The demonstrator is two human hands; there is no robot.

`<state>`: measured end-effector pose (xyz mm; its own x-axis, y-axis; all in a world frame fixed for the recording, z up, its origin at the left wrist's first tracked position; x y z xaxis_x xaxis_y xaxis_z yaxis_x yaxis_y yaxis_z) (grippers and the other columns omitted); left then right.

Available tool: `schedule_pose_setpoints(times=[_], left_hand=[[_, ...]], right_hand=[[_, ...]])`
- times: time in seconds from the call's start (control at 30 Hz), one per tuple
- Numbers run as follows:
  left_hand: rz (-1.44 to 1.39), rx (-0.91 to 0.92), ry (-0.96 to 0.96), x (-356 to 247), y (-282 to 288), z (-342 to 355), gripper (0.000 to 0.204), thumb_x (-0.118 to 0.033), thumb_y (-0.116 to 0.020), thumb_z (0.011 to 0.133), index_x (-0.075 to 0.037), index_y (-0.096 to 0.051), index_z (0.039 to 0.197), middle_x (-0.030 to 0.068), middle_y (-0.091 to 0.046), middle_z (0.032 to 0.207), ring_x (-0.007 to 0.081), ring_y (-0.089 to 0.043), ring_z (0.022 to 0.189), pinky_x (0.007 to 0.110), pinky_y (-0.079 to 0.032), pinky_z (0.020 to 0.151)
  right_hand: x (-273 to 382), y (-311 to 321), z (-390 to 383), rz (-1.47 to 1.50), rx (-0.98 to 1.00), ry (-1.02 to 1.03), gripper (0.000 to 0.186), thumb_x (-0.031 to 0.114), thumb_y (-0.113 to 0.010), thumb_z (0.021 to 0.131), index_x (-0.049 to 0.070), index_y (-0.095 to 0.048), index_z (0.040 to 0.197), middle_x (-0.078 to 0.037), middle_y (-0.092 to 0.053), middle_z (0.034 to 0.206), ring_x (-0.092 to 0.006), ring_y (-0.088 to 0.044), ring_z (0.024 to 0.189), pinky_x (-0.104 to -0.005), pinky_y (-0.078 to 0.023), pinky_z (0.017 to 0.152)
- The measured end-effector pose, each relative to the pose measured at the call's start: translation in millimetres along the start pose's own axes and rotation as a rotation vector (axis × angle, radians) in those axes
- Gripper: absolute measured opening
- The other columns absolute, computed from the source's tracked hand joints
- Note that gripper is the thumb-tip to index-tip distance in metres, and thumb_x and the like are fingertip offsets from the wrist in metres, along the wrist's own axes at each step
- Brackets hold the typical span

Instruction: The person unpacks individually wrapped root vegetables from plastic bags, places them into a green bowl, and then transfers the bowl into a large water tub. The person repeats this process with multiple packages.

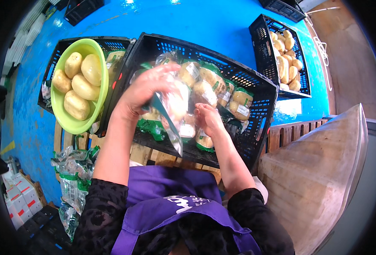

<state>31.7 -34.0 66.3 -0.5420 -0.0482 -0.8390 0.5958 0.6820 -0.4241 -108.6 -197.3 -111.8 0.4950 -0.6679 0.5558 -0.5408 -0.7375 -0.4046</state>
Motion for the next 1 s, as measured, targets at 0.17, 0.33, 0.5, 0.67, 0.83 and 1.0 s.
schedule_pose_setpoints(times=[0.17, 0.33, 0.5, 0.67, 0.83, 1.0], left_hand=[[-0.062, -0.079, -0.174, -34, -8, -22, 0.052, -0.01, -0.063, 0.081, 0.003, -0.051, 0.129, 0.0147, -0.062, 0.11, 0.0185, -0.065, 0.092, 0.027, -0.054, 0.073], [-0.258, -0.116, -0.255, -55, 11, -30, 0.044, -0.01, -0.062, 0.084, 0.003, -0.052, 0.126, 0.0031, -0.061, 0.089, 0.0078, -0.059, 0.072, 0.02, -0.046, 0.059], [-0.182, -0.334, -0.547, -90, 32, -81, 0.045, -0.012, -0.056, 0.086, 0.003, -0.052, 0.129, 0.0149, -0.059, 0.124, 0.0177, -0.061, 0.102, 0.028, -0.048, 0.091], [-0.017, -0.728, -0.832, -125, 61, -175, 0.054, -0.017, -0.051, 0.091, 0.0, -0.041, 0.142, 0.0166, -0.055, 0.129, 0.0288, -0.059, 0.112, 0.04, -0.049, 0.097], [0.574, -1.546, -0.781, -89, 175, -350, 0.048, -0.01, -0.058, 0.093, 0.0, -0.042, 0.137, 0.0166, -0.054, 0.127, 0.0253, -0.057, 0.112, 0.038, -0.048, 0.095], [1.464, -1.961, 0.123, 42, 272, -607, 0.06, -0.036, -0.059, 0.093, -0.001, -0.041, 0.137, 0.0231, -0.053, 0.132, 0.0389, -0.056, 0.116, 0.044, -0.046, 0.093]], right_hand=[[13, -11, 9, -0.147, 0.006, 0.05, 0.024, 0.02, -0.054, 0.098, 0.01, -0.054, 0.121, -0.001, -0.062, 0.098, -0.0141, -0.06, 0.086, -0.0294, -0.052, 0.075], [4, 6, 34, -0.042, 0.108, 0.043, 0.044, 0.032, -0.057, 0.097, 0.014, -0.047, 0.136, -0.006, -0.058, 0.122, -0.0258, -0.057, 0.11, -0.0463, -0.045, 0.094], [9, -8, 14, -0.641, -0.029, 0.091, 0.081, 0.039, -0.073, 0.084, 0.011, -0.03, 0.147, -0.014, -0.05, 0.136, -0.0297, -0.051, 0.122, -0.0456, -0.045, 0.098], [19, -25, -5, -1.096, -0.022, 0.316, 0.096, 0.033, -0.084, 0.071, 0.007, -0.03, 0.146, -0.018, -0.054, 0.131, -0.0292, -0.051, 0.124, -0.039, -0.041, 0.103], [5, -18, 8, -0.953, -0.094, 0.325, 0.091, 0.024, -0.082, 0.071, 0.003, -0.031, 0.143, -0.019, -0.053, 0.128, -0.0275, -0.056, 0.115, -0.037, -0.049, 0.095], [-1, -22, 5, -0.201, 0.152, 0.119, 0.069, 0.027, -0.067, 0.086, 0.009, -0.034, 0.143, -0.015, -0.053, 0.126, -0.0259, -0.059, 0.106, -0.0357, -0.054, 0.08]])
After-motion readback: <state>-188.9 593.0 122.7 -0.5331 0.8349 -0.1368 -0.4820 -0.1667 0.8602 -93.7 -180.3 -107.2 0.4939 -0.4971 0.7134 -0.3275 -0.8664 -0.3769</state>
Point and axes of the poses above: each hand's wrist, its own z-axis towards the middle knuckle, its own y-axis out of the back of the hand, x = y × z, the point moved 5 cm from there along z, towards the middle knuckle
